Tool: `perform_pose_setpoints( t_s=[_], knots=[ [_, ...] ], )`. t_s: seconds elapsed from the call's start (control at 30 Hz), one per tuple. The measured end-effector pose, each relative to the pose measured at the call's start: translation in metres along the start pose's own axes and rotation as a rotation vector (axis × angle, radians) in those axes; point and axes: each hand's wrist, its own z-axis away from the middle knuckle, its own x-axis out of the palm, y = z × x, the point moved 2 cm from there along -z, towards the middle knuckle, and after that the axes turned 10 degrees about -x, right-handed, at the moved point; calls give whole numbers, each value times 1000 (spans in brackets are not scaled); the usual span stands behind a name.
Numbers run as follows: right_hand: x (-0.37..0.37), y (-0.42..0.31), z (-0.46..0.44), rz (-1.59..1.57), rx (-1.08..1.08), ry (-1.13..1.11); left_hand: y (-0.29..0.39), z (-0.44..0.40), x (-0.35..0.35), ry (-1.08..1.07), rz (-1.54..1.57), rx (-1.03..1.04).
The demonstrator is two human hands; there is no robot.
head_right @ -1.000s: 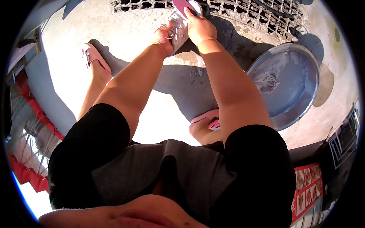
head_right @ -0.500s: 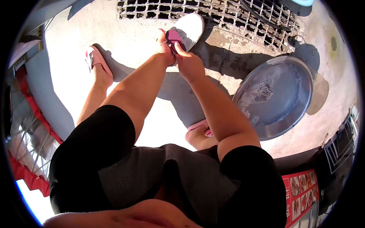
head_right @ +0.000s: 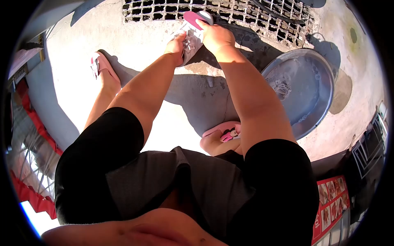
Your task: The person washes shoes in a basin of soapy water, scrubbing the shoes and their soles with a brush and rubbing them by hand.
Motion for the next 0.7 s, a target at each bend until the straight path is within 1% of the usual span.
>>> perform_pose_setpoints(
  t_s=[0.07, 0.1, 0.13, 0.17, 0.2, 0.23, 0.27, 0.3, 0.37, 0.4, 0.43, 0.47, 0.5, 0.53, 0.57, 0.6, 0.63, 0.7],
  knots=[
    [1, 12, 10, -75, 111, 69, -4, -2, -27, 131, -416, 39],
    [0, 14, 28, -156, 99, 67, 3, -2, -35, 191, -629, 60],
    [11, 20, 49, -208, 60, 101, 23, 60, -4, 234, -1078, 194],
    [25, 25, 64, -258, 18, 129, 19, 44, -23, 160, -1290, 298],
    [33, 26, 71, -299, 62, 161, 14, 28, -41, 96, -1486, 428],
    [40, 23, 77, -344, 106, 189, 10, 48, -33, 70, -1363, 413],
    [45, 19, 84, -392, 151, 215, 2, 63, -24, 153, -1401, 357],
    [33, -6, 81, -437, 181, 118, -11, 53, -34, 83, -1456, 511],
    [46, -55, 74, -368, -51, 2, -25, 52, -42, 61, -1526, 358],
    [41, -61, 74, -312, -78, -62, -20, 63, -38, 62, -1582, 210],
    [37, -64, 71, -259, -103, -123, -18, 71, -32, 29, -1534, 187],
    [35, -46, 68, -153, -149, -91, -19, 63, -36, 21, -1556, 304],
    [16, -30, 63, -93, -55, -126, -25, 53, -43, 13, -1571, 414],
    [8, -10, 63, -99, -14, -58, -28, 43, -47, 61, -1537, 513],
    [5, 3, 64, -102, 26, 7, -19, 50, -37, -4, -1379, 399],
    [16, 6, 65, -81, 59, 38, -23, 43, -41, 23, -1384, 395],
    [16, -15, 69, -68, 115, 51, -25, 37, -42, 45, -1393, 400],
    [48, -55, 74, -287, -75, 98, -16, 49, -28, 38, -1498, 277]
  ],
)
